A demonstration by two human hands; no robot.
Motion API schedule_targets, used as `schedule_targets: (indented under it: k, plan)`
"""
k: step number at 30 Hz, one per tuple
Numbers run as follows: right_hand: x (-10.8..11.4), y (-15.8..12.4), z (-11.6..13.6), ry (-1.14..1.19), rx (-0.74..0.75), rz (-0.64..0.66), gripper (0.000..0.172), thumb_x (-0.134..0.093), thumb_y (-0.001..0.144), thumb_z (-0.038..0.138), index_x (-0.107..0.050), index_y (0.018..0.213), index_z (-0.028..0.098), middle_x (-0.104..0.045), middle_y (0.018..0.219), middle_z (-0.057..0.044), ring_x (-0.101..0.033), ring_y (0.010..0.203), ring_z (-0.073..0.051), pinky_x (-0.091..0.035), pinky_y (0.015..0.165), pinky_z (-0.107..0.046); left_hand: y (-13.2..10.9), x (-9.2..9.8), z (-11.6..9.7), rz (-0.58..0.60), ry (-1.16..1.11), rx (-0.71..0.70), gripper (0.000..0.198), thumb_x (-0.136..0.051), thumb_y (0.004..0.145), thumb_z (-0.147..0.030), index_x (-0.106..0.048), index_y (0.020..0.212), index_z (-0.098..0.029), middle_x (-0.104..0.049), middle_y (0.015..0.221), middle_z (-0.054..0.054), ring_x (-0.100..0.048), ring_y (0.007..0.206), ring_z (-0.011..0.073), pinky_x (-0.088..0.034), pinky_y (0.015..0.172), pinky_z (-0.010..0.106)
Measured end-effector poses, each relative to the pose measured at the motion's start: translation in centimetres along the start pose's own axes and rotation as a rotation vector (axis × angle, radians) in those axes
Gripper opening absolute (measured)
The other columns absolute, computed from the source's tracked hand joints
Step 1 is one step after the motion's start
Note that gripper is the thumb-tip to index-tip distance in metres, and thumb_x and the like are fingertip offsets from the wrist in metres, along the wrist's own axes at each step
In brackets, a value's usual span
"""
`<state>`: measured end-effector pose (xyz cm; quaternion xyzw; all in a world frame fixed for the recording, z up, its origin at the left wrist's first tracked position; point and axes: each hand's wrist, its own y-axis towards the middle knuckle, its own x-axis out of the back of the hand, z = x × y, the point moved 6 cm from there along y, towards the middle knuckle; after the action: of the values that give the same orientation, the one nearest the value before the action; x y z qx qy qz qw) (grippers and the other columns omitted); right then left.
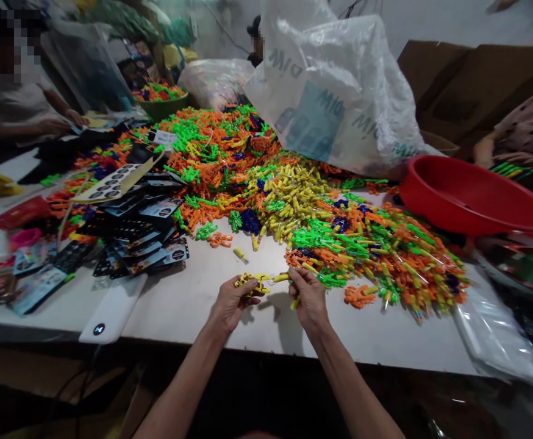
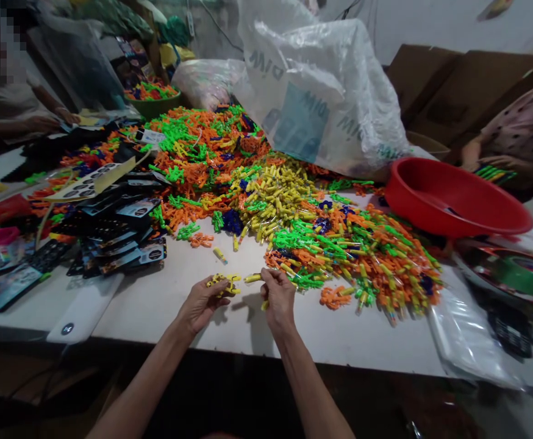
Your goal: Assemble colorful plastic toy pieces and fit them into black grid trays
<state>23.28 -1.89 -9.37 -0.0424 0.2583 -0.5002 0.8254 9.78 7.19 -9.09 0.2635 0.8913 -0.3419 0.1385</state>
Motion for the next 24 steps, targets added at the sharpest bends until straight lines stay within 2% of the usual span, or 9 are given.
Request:
schedule_targets:
  k: [4, 8, 15, 18, 22, 24]
  plan:
    - [-0.3, -0.2, -0.5, -0.026, -0.011, 0.043, 0.031, -0.078, 0.053, 0.037, -0.059, 0.066, 0.016, -0.052, 0.054, 0.006, -0.035, 0.035, -0.002, -0.022, 0.032, -0.017, 0.0, -0.5, 0.3, 0.024, -0.028, -0.009, 0.034, -0.081, 0.054, -0.019, -0.057, 0.078, -0.012, -0.066, 0.069, 0.004, -0.065, 0.059, 0.0150, -0.051, 0.047, 0.020]
    - [-0.3, -0.4, -1.6, -0.033, -0.099, 0.048, 0.035, -0.079, 0.049, 0.040, -0.056, 0.061, 0.017, -0.049, 0.046, 0.007, -0.032, 0.033, -0.003, -0.021, 0.030, -0.018, 0.0, -0.9, 0.5, 0.082, -0.010, -0.022, 0.035, -0.082, 0.053, -0.020, -0.058, 0.077, -0.011, -0.068, 0.078, 0.006, -0.064, 0.058, 0.0129, -0.051, 0.047, 0.019]
    - [-0.4, -0.6, -2.2, -0.040, -0.186, 0.099, 0.039, -0.080, 0.048, 0.043, -0.053, 0.057, 0.016, -0.048, 0.043, 0.007, -0.030, 0.032, -0.002, -0.019, 0.031, -0.017, -0.1, -0.7, 1.0, 0.110, -0.029, -0.014, 0.040, -0.083, 0.053, -0.026, -0.060, 0.083, -0.011, -0.068, 0.078, 0.006, -0.063, 0.055, 0.0124, -0.051, 0.047, 0.020]
    - [-0.5, -1.0, -1.4, -0.095, -0.109, 0.106, 0.039, -0.078, 0.053, 0.045, -0.051, 0.057, 0.017, -0.052, 0.046, 0.005, -0.031, 0.033, -0.003, -0.020, 0.032, -0.018, -0.1, -0.6, 0.9, 0.093, -0.001, -0.031, 0.042, -0.083, 0.051, -0.029, -0.060, 0.080, -0.011, -0.067, 0.072, 0.005, -0.062, 0.051, 0.0118, -0.050, 0.047, 0.020]
    - [-0.7, -1.4, 0.1, -0.286, 0.118, 0.094, 0.033, -0.073, 0.062, 0.044, -0.052, 0.061, 0.018, -0.057, 0.053, 0.003, -0.033, 0.036, -0.005, -0.023, 0.035, -0.020, -0.2, -0.6, 0.4, 0.029, 0.140, -0.136, 0.039, -0.082, 0.053, -0.032, -0.060, 0.076, -0.011, -0.066, 0.065, 0.004, -0.061, 0.049, 0.0121, -0.049, 0.048, 0.021]
    - [-0.5, -1.1, 0.8, -0.364, 0.162, 0.101, 0.031, -0.071, 0.065, 0.044, -0.054, 0.063, 0.019, -0.057, 0.054, 0.002, -0.033, 0.037, -0.007, -0.024, 0.036, -0.022, -0.1, -1.0, 0.3, 0.026, 0.186, -0.160, 0.037, -0.080, 0.055, -0.034, -0.060, 0.076, -0.011, -0.067, 0.067, 0.006, -0.061, 0.051, 0.0127, -0.048, 0.049, 0.022]
